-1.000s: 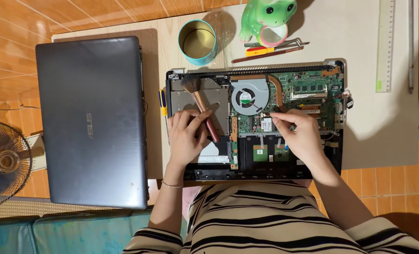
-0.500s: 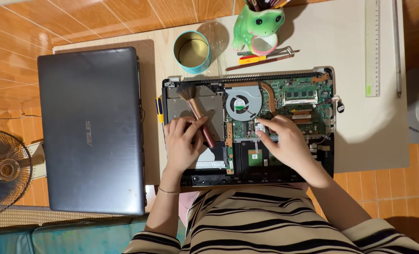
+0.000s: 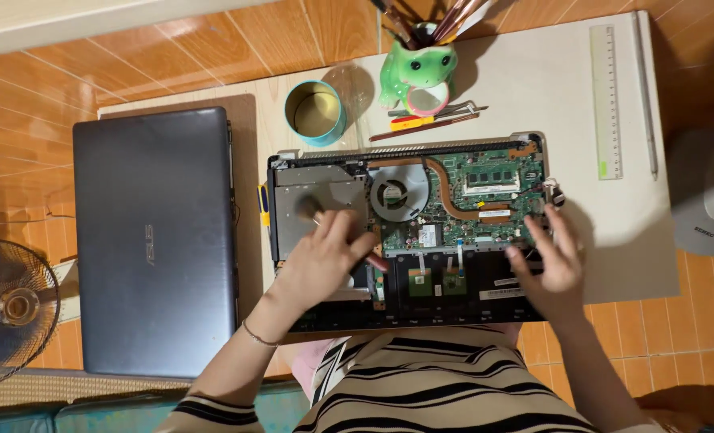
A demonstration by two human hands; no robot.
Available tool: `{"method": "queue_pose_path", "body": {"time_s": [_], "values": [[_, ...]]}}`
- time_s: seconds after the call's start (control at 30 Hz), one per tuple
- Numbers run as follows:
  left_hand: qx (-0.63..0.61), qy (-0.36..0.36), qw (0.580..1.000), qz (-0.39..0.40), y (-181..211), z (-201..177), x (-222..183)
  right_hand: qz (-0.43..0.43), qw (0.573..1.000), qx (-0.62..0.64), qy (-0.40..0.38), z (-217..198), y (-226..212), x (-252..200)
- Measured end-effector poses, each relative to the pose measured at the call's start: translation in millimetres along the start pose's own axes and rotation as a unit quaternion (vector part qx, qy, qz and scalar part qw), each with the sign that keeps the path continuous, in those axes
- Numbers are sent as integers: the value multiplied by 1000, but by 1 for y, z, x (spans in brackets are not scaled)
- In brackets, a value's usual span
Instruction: Cleaning and repairing the internal components of an opened laptop.
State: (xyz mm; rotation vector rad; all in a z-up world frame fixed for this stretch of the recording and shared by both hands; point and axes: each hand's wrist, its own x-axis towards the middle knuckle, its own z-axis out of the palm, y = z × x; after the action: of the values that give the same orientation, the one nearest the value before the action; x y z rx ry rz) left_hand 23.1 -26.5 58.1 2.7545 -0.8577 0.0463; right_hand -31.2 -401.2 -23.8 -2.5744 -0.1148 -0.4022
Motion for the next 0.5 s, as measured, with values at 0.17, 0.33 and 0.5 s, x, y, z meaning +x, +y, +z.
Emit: {"method": "queue_pose_path", "body": {"time_s": [0.17, 0.33, 0.5], "values": [[-305, 54, 950, 50, 42, 1, 71, 3, 1000, 18, -8, 4, 3, -9], [-566, 24, 824, 14, 68, 78, 171, -11, 1000, 26, 5, 7, 8, -8], [-457, 112, 882, 13, 89, 90, 215, 4, 1000, 1, -2, 9, 11, -10]]}}
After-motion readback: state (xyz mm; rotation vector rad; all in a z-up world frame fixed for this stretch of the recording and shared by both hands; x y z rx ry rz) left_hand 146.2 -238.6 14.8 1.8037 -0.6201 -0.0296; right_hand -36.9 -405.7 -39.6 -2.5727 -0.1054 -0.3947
